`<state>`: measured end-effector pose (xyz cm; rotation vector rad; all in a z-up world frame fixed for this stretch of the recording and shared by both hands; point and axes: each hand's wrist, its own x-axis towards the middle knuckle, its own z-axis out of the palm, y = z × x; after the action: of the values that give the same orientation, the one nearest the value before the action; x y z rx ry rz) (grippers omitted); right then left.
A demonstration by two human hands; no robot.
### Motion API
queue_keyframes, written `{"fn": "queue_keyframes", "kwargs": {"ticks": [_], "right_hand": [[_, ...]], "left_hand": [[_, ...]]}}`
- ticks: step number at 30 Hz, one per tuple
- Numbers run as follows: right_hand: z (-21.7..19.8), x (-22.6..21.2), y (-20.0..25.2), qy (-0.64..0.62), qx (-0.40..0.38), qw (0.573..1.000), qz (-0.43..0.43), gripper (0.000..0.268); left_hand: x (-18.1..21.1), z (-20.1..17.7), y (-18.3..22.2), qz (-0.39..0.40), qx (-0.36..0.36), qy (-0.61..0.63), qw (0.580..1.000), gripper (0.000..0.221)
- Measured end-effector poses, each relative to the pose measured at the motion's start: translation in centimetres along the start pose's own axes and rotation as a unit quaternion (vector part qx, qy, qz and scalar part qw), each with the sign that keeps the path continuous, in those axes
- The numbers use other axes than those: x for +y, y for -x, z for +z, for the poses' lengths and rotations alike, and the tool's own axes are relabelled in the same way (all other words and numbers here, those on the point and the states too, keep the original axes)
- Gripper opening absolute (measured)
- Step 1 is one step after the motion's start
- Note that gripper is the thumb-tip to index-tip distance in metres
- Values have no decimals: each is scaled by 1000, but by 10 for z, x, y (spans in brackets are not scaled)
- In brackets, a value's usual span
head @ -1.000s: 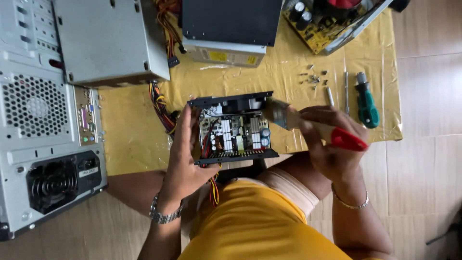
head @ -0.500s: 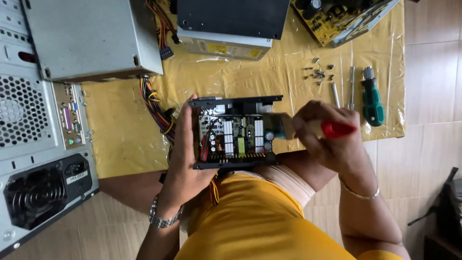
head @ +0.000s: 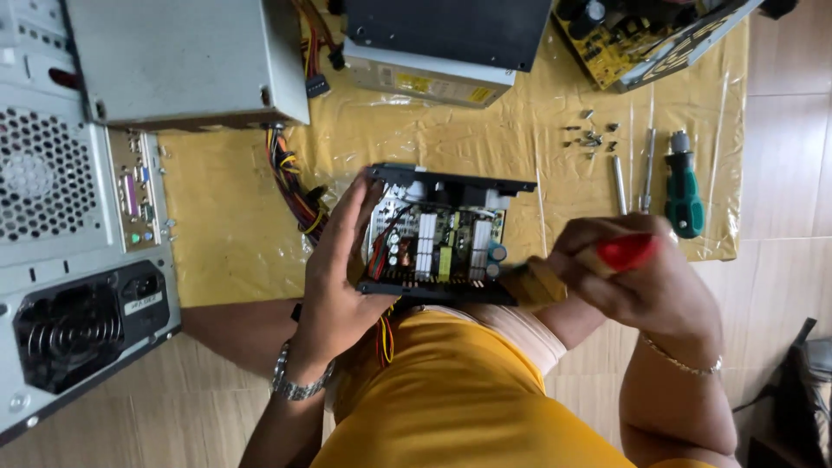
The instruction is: The person cleans a computer power supply unit with a brush and reassembles it using a screwdriver.
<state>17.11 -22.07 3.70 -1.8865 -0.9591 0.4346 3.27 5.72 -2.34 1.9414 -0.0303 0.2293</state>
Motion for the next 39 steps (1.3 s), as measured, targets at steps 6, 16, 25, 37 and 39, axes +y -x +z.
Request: {"fn": "queue_keyframes", "kwargs": {"ticks": [6, 16, 25, 37, 39], "right_hand": [[3, -17, -9, 64, -9, 990, -128, 19], [20, -49, -69, 85, -196, 956, -199, 24], [27, -41, -75, -12, -240, 954, -179, 16], [49, -64, -104, 35, -131, 972, -190, 9], [50, -66, -110, 43, -168, 973, -153, 9]], "left_hand": [[7, -6, -1, -41, -41, -13, 998, 92], [-8, -6, 4, -17, -71, -5, 997, 71], [-5, -7, -2, -33, -91, 15, 995, 89], [-7, -16, -3, -47, -105, 60, 992, 109], [-7, -15, -3, -38, -98, 65, 992, 105]]}}
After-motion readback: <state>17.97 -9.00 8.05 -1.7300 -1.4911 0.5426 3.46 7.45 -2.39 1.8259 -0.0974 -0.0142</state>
